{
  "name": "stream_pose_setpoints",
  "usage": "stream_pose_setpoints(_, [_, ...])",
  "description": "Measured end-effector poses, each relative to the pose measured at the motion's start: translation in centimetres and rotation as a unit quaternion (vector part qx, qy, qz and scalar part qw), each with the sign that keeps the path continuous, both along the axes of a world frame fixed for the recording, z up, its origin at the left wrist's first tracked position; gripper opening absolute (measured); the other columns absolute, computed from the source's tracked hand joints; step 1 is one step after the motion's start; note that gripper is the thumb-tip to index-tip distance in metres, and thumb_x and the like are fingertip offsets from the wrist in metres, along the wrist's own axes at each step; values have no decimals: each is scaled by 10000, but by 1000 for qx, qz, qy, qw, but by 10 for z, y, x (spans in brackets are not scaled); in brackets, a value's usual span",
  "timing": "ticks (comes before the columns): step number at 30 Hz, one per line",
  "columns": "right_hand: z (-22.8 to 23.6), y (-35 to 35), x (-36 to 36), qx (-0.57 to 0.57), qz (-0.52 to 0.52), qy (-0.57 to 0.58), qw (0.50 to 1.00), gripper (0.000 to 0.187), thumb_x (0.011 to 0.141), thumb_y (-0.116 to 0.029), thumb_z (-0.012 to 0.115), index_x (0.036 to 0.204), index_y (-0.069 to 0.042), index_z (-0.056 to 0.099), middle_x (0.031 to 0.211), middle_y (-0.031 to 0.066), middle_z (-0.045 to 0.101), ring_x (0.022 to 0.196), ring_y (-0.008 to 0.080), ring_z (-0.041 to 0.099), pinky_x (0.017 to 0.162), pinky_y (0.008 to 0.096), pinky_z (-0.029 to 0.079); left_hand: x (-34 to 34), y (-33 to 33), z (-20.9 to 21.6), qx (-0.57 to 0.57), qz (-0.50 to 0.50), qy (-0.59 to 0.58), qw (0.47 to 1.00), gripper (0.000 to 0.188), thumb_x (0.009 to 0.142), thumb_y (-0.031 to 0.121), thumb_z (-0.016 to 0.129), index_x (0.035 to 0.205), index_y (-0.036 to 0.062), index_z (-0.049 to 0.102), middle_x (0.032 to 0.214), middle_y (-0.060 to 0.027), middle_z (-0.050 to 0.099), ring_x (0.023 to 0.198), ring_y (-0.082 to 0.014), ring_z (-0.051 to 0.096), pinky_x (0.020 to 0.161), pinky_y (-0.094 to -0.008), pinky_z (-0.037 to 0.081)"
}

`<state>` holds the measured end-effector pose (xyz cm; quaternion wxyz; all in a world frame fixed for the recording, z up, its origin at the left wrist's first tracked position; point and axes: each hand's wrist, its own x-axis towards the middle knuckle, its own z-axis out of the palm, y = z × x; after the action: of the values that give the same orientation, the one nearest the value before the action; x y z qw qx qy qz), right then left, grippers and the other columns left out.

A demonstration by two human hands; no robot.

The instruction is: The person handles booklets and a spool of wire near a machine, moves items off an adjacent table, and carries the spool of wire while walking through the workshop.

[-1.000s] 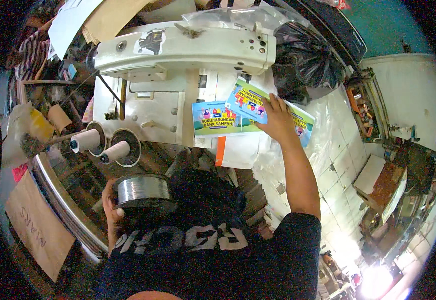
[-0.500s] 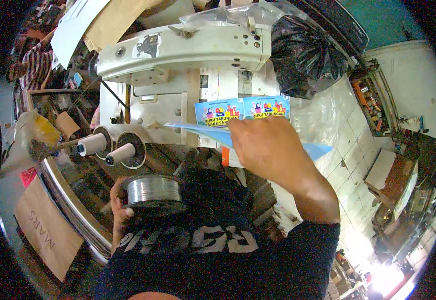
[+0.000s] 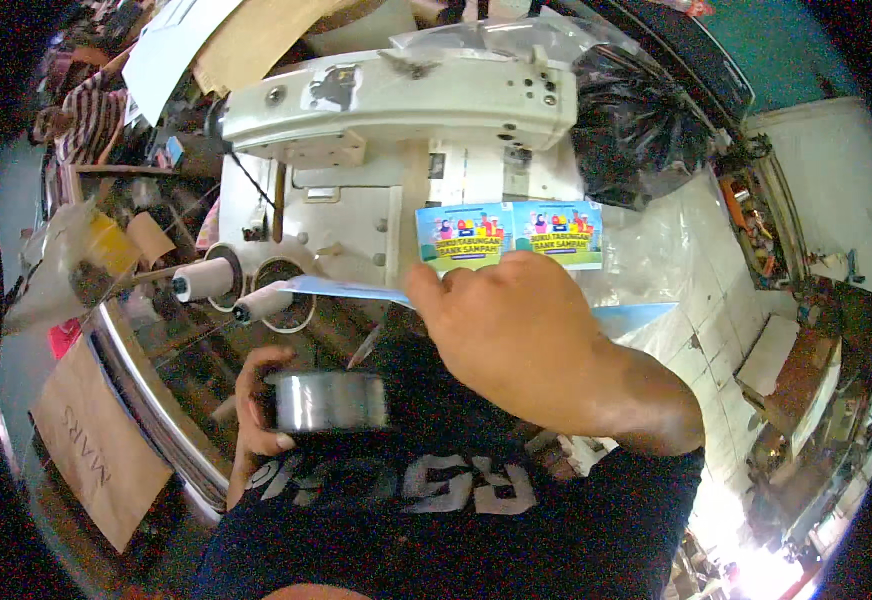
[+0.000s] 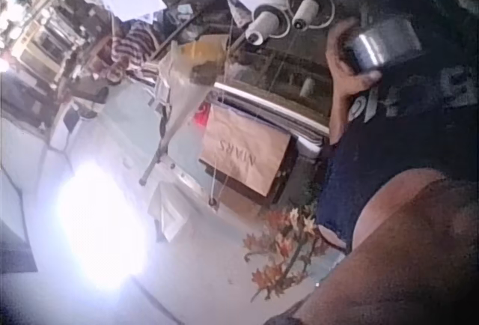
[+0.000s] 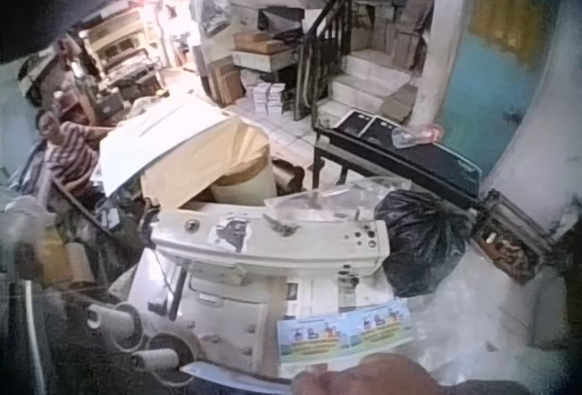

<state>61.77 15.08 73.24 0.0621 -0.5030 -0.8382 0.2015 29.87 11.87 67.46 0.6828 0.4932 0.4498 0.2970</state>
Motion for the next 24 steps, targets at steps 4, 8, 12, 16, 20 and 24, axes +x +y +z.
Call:
stream_pose_setpoints(4, [-2, -3, -29, -23, 70, 4, 997, 102, 738, -135, 558, 768, -38, 566, 582, 136, 605, 537, 282, 637, 484, 404, 487, 20, 15, 19, 35, -164, -40, 985, 1279, 505, 257, 865, 1466, 48, 47, 1016, -216, 652, 991, -298, 635, 906, -386, 446])
stream_pose_setpoints(8, [13, 0, -47, -86, 130, 35, 987, 118, 791, -190, 612, 761, -85, 565, 639, 63, 590, 548, 253, 604, 512, 358, 466, 28, 23, 26, 0, -228, -16, 974, 997, 510, 216, 852, 1345, 28, 342, 1150, -184, 599, 1051, -239, 598, 905, -346, 439])
stream_pose_setpoints(12, [26, -9, -45, -87, 124, 46, 987, 125, 769, -161, 596, 848, -64, 607, 648, 74, 610, 566, 251, 622, 510, 373, 474, 11, 27, 15, 59, -235, -19, 970, 895, 515, 221, 851, 1268, 24, 410, 1092, -162, 618, 1013, -211, 608, 887, -323, 441])
stream_pose_setpoints(16, [37, -25, -58, -43, 77, 62, 994, 221, 761, -142, 554, 945, -37, 615, 633, 48, 585, 566, 221, 621, 492, 351, 456, 2, 27, 14, 46, -229, -74, 970, 929, 505, 216, 865, 1279, 23, 389, 1082, -147, 601, 1013, -220, 601, 873, -323, 444])
stream_pose_setpoints(20, [38, -35, -68, 14, 73, 56, 996, 295, 743, -144, 560, 1007, -28, 625, 657, 8, 567, 549, 159, 584, 475, 298, 403, -3, 15, 10, 28, -141, -149, 978, 972, 492, 206, 881, 1292, 29, 359, 1168, -155, 541, 1043, -255, 584, 885, -355, 454])
stream_pose_setpoints(24, [42, -46, -76, 169, 108, -10, 980, 326, 686, -139, 582, 985, -29, 653, 742, 11, 591, 550, 100, 507, 464, 247, 325, -13, 15, 9, 92, -172, -132, 972, 986, 489, 198, 889, 1293, 36, 342, 1226, -158, 479, 1068, -289, 563, 914, -398, 462])
